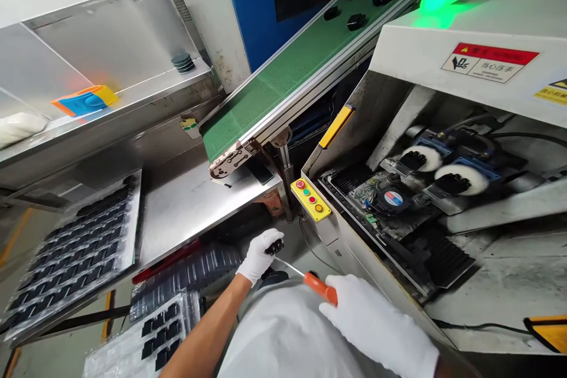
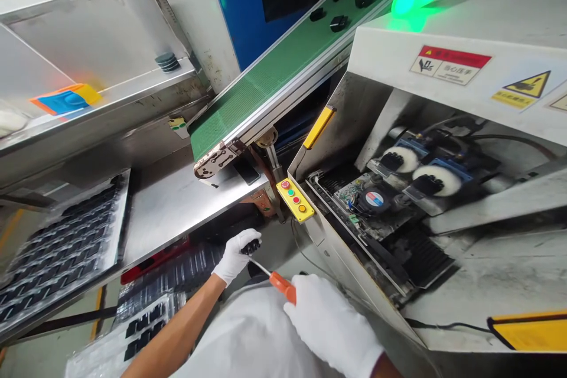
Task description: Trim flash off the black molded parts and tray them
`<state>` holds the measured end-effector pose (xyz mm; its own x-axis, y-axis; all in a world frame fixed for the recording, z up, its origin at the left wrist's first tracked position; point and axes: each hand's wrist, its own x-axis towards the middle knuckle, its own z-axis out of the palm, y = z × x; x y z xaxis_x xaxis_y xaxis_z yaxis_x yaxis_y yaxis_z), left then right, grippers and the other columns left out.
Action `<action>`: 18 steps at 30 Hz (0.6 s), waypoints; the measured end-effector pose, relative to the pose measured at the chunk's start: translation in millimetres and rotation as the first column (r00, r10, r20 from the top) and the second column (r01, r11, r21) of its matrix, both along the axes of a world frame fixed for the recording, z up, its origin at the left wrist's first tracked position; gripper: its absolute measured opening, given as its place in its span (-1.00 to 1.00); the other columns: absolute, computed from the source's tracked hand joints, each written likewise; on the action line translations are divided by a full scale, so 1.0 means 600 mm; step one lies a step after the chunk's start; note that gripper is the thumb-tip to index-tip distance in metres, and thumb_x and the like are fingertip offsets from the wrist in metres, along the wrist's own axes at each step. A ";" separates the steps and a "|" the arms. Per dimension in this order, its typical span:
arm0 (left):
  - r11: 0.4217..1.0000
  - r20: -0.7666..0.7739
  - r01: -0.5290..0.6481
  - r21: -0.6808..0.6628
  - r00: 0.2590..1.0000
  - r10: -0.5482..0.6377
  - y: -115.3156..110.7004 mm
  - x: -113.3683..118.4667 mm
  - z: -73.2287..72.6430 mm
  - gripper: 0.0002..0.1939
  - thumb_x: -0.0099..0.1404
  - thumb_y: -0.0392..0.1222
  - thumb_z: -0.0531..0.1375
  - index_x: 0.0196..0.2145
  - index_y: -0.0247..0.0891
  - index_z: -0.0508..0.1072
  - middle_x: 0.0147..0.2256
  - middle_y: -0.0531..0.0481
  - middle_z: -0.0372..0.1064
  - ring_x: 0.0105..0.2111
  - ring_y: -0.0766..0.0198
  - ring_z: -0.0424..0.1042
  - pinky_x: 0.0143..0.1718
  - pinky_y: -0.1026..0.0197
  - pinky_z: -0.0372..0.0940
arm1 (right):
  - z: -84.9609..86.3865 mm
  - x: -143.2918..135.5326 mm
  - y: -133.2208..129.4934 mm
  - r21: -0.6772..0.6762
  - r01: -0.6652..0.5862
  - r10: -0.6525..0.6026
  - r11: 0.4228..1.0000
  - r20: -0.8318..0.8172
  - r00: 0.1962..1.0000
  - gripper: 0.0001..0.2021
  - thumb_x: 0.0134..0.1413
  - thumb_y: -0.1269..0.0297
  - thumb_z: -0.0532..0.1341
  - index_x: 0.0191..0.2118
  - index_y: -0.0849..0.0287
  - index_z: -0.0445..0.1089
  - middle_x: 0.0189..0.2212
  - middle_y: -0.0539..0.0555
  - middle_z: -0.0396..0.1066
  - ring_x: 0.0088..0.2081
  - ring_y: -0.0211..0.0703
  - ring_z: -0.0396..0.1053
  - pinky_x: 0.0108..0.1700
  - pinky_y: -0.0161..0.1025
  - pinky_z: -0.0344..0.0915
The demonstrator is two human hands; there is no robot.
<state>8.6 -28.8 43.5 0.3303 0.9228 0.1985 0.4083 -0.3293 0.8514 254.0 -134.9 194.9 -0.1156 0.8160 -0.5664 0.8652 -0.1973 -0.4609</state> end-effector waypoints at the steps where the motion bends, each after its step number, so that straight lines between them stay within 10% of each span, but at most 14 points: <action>1: 0.999 0.008 -0.036 -0.024 0.999 0.037 -0.002 0.004 0.000 -0.69 0.11 -0.39 0.22 -0.20 -0.17 0.63 -0.22 -0.11 0.59 -0.22 0.16 0.56 -0.06 0.11 0.42 | -0.003 0.000 0.001 0.009 0.003 -0.003 1.000 0.009 1.000 -0.86 0.16 0.31 0.13 -0.27 0.15 0.44 -0.28 0.21 0.54 -0.23 0.13 0.50 -0.33 -0.15 0.05; 18: 0.786 0.255 -0.122 -0.607 0.906 0.338 -0.018 0.045 0.024 -0.70 -0.10 -0.27 0.44 -0.36 -0.32 0.52 -0.47 0.01 0.50 -0.50 0.25 0.47 -0.47 0.27 0.38 | 0.001 -0.007 -0.003 -0.017 0.010 -0.009 1.000 0.050 0.999 -0.84 0.20 0.34 0.13 -0.23 0.19 0.46 -0.28 0.24 0.54 -0.20 0.14 0.51 -0.30 -0.13 0.10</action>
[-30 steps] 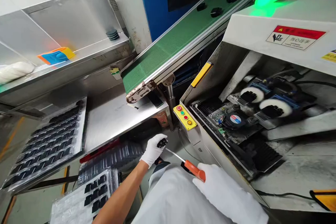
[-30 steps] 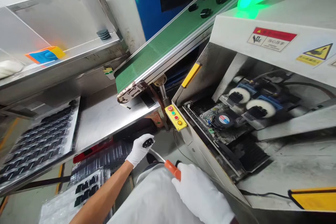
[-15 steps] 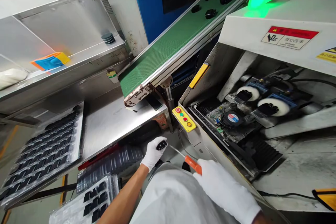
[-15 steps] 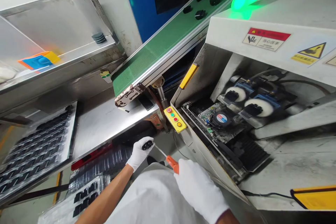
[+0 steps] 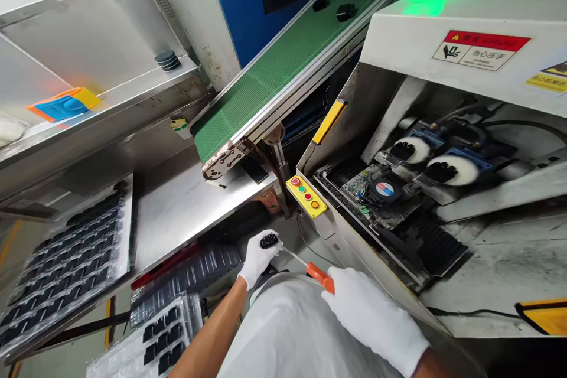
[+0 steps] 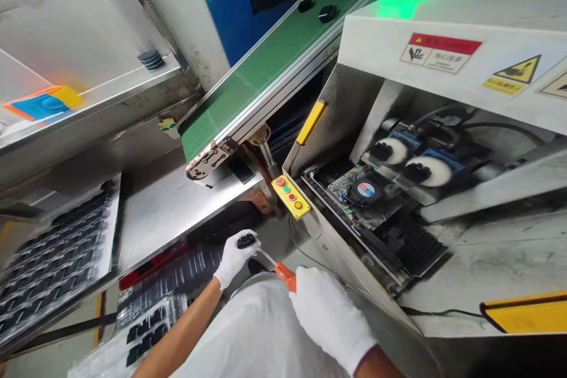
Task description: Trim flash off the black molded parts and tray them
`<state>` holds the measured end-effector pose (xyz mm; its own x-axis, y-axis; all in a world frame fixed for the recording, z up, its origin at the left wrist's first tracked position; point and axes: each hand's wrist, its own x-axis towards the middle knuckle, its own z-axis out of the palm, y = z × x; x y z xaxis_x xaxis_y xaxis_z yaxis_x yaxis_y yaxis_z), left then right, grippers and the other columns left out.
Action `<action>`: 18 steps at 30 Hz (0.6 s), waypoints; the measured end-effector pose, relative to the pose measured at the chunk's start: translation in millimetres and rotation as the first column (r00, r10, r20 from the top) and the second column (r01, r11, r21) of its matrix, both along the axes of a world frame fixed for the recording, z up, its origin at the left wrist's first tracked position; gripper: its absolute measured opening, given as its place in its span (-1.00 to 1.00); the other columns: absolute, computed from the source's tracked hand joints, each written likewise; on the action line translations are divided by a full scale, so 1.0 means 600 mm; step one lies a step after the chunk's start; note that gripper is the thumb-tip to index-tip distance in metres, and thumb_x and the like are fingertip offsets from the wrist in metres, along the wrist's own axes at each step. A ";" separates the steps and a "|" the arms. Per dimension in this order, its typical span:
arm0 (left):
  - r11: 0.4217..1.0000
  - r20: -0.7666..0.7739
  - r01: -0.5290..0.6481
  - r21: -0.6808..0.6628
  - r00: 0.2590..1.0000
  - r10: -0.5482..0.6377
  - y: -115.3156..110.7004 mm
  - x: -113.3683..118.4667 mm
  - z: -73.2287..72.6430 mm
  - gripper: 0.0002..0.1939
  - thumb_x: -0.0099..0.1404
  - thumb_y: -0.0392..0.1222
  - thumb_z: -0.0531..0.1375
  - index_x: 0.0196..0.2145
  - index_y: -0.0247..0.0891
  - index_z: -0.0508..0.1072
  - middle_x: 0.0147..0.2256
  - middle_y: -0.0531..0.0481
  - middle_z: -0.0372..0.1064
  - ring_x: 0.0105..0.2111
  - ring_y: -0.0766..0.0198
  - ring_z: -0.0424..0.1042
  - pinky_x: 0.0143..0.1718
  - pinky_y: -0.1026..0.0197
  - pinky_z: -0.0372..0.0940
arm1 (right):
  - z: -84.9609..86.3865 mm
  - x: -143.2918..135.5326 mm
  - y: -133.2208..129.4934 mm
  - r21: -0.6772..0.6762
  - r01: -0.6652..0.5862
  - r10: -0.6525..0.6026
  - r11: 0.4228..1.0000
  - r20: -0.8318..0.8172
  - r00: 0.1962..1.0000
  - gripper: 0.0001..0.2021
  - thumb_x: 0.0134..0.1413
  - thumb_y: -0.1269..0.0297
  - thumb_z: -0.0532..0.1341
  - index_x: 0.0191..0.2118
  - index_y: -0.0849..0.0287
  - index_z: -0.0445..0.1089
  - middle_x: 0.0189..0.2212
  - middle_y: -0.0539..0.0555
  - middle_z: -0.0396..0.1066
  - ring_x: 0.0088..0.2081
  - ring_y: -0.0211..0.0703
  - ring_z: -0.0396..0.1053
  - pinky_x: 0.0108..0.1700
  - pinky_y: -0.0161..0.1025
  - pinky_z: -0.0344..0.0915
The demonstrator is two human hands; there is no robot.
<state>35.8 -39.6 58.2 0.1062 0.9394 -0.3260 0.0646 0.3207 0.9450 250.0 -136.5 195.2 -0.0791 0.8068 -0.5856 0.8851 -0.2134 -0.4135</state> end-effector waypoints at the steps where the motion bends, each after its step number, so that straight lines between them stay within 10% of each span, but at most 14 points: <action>1: 0.999 0.035 0.003 -0.032 0.999 -0.002 -0.001 0.002 0.002 -0.70 -0.12 -0.29 0.44 -0.37 -0.33 0.52 -0.47 0.00 0.50 -0.49 0.23 0.49 -0.48 0.26 0.38 | -0.001 -0.001 -0.002 -0.010 -0.006 0.006 1.000 -0.018 1.000 -0.84 0.19 0.34 0.13 -0.22 0.18 0.46 -0.27 0.23 0.54 -0.20 0.14 0.51 -0.29 -0.14 0.11; 8: 0.953 0.341 -0.108 -0.284 0.917 0.206 -0.004 -0.002 -0.005 -0.61 -0.14 -0.27 0.48 -0.32 -0.31 0.49 -0.40 -0.01 0.50 -0.42 0.23 0.54 -0.47 0.31 0.38 | -0.022 0.002 -0.005 -0.052 0.081 -0.082 0.995 -0.029 0.996 -0.86 0.16 0.34 0.13 -0.27 0.19 0.44 -0.28 0.23 0.53 -0.23 0.07 0.49 -0.32 -0.17 0.07; 18: 0.784 0.508 -0.213 -0.583 0.658 0.556 -0.009 0.029 0.011 -0.83 0.25 -0.13 0.28 -0.41 -0.26 0.44 -0.37 0.00 0.51 -0.34 0.27 0.55 0.04 -0.05 0.38 | -0.054 -0.021 -0.013 -0.033 0.214 -0.215 0.976 -0.240 0.946 -0.88 0.08 0.37 0.13 -0.38 0.16 0.41 -0.42 0.11 0.53 -0.43 -0.14 0.39 -0.41 -0.24 0.02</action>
